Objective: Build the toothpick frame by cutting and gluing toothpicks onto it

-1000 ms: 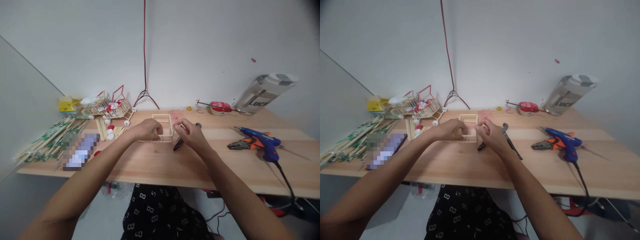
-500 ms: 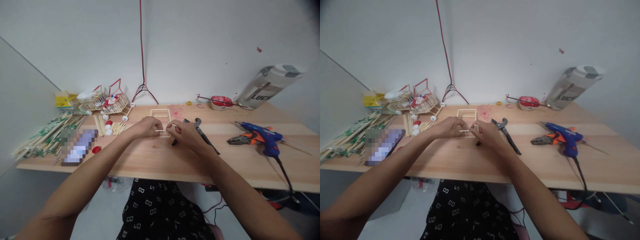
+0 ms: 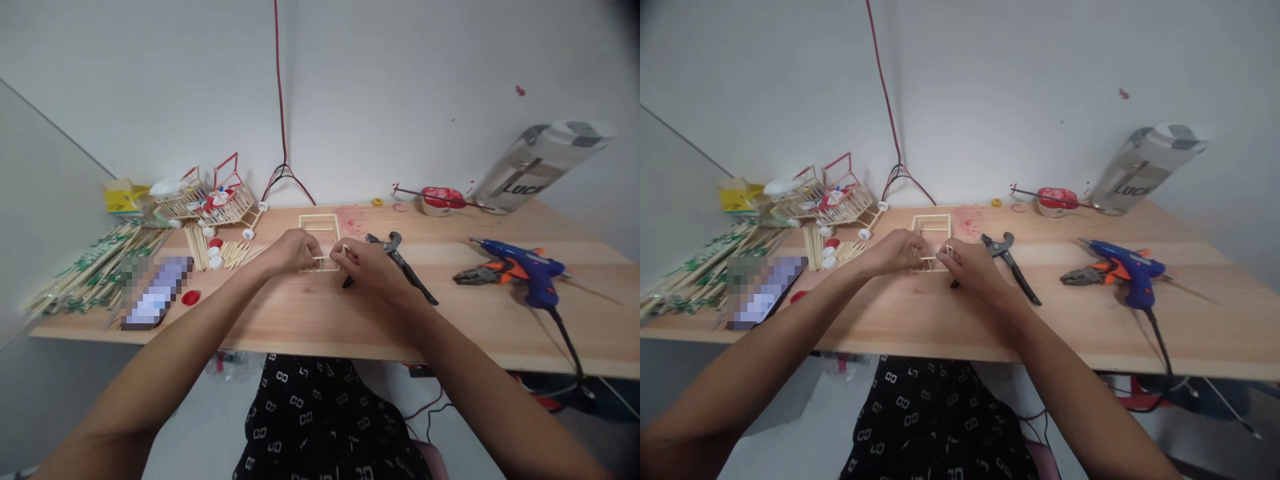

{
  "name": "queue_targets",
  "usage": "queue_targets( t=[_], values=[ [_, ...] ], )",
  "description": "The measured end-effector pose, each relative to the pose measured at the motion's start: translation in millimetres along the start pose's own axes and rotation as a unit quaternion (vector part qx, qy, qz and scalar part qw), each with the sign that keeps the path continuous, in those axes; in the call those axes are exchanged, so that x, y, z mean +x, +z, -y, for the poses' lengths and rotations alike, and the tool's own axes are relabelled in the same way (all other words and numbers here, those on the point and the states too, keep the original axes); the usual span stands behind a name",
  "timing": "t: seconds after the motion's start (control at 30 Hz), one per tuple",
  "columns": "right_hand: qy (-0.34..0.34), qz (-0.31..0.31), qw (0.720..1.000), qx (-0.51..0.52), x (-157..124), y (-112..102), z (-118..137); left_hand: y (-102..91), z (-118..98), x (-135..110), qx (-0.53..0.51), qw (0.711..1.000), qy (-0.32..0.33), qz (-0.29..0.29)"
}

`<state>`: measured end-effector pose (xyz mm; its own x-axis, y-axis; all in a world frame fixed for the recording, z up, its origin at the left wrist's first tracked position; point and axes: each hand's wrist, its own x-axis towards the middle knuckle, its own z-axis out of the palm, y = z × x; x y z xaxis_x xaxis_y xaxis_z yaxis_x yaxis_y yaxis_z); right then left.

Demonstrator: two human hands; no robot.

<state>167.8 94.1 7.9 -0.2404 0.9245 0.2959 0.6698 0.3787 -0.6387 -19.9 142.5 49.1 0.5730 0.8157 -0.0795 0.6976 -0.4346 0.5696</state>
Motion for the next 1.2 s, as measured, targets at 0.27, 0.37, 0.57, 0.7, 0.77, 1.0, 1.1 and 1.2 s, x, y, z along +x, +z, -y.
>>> queue_targets(
  t=[0.27, 0.37, 0.57, 0.7, 0.77, 1.0, 1.1, 1.2],
  values=[
    [0.0, 0.006, 1.0, 0.011, -0.1, 0.5, 0.8, 0.8, 3.2, 0.9, -0.027, 1.0, 0.006, 0.002],
    [-0.001, 0.008, 1.0, 0.012, -0.1, 1.4, 0.2, 0.6, 2.6, 0.8, -0.032, 0.999, 0.0, 0.004],
    [0.003, 0.002, 1.0, 0.012, -0.3, 2.2, 0.8, 0.4, 2.1, 0.9, -0.032, 0.999, -0.008, 0.004],
    [0.001, 0.008, 1.0, 0.023, -0.1, 2.8, -0.5, 0.6, 1.1, 0.6, -0.031, 0.999, -0.018, 0.005],
    [-0.001, 0.007, 1.0, 0.026, 0.0, 3.4, -1.5, 0.7, 0.4, 0.4, -0.031, 0.999, -0.016, 0.006],
    [-0.003, 0.007, 1.0, 0.028, 0.3, 2.4, -1.4, -9.6, 3.8, -0.3, -0.029, 0.998, 0.03, 0.048],
    [0.004, 0.004, 1.0, 0.011, 0.3, 1.4, -0.7, -21.4, 8.2, -1.9, -0.045, 0.995, 0.086, 0.04],
    [0.008, 0.002, 1.0, 0.015, 0.3, 2.0, -1.0, -30.4, 12.1, -5.7, -0.072, 0.992, 0.099, -0.028]
  ],
)
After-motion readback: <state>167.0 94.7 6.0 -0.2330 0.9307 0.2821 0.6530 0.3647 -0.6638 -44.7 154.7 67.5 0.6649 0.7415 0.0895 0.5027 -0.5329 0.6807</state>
